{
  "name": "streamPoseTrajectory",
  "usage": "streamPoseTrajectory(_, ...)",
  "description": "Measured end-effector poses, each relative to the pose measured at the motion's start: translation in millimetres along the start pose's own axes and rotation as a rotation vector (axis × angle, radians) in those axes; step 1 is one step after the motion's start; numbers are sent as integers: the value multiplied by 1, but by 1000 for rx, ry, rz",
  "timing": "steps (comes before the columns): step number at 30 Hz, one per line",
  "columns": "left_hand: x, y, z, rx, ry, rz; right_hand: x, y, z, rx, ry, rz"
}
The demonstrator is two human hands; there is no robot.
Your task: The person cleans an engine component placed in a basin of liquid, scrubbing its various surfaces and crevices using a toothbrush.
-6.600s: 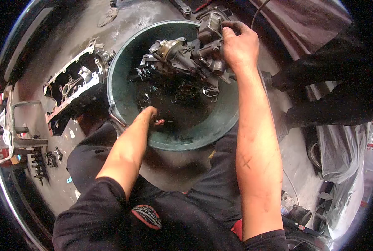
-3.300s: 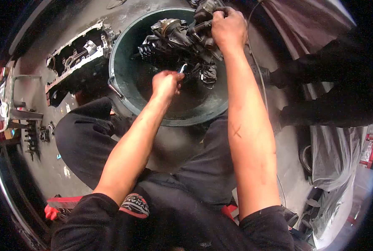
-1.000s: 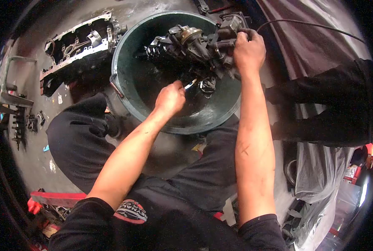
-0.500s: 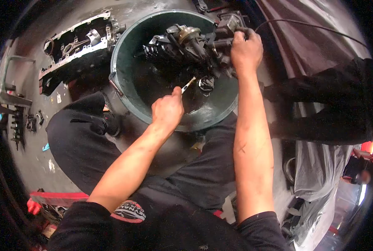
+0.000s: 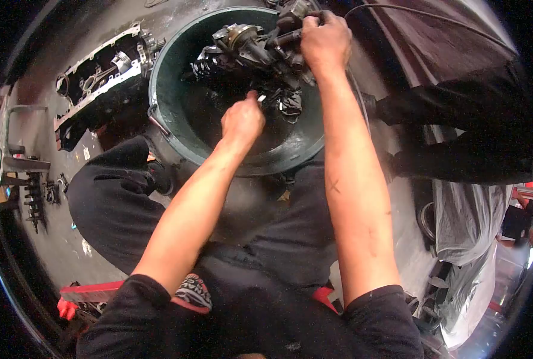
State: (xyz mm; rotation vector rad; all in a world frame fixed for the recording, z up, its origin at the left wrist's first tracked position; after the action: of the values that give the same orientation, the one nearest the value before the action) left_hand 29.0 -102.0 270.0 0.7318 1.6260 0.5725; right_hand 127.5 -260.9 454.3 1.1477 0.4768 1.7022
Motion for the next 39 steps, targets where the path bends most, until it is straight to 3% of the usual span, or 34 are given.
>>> streamPoseTrajectory(5,20,-3,-35,122,67,46,-4,-3,-1,33,-24,26)
streamPoseTrajectory(7,33,2,-43,25,81,-59,-7,-4,2,15,-18,-18)
streamPoseTrajectory(10,34,-1,4,-44,-69,-366,-2,-2,2,-2,11,-46)
streamPoseTrajectory(11,34,-12,7,265,166,-678,-2,-2,-2,12,3,-24)
streamPoseTrajectory(14,37,-8,-9,449,307,-942,-3,2,-4,16,-16,20)
streamPoseTrajectory(17,47,-13,-17,467,363,-933,-8,1,4,-42,40,-30)
streamPoseTrajectory(18,42,-9,-1,377,184,-683,-8,1,4,-50,55,-32)
streamPoseTrajectory(19,38,-4,22,84,-109,-324,-9,2,3,-41,46,-26)
streamPoseTrajectory(23,14,11,5,76,-31,-100,-4,3,1,14,13,15)
streamPoseTrajectory(27,34,19,-5,102,-54,-324,-11,1,5,-9,16,-25)
streamPoseTrajectory(32,20,-1,36,-8,-164,-220,-4,-2,5,21,0,16)
streamPoseTrajectory(35,44,2,6,462,199,-740,-8,-4,11,27,8,33)
streamPoseTrajectory(36,56,-9,-2,514,282,-958,-8,-4,12,28,16,34)
streamPoseTrajectory(39,47,-17,20,343,80,-584,-5,-3,9,30,12,32)
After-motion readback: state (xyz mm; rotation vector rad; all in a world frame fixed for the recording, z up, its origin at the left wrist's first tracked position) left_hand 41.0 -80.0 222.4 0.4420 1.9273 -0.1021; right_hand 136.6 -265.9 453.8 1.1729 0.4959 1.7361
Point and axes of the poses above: each hand's wrist, its own z-axis towards the middle knuckle, its own y-axis out of the back of the hand, x = y × z, the point moved 10 cm from there along z, towards the middle knuckle, and after that the axes turned 3 degrees about x, right-handed, at the moved point
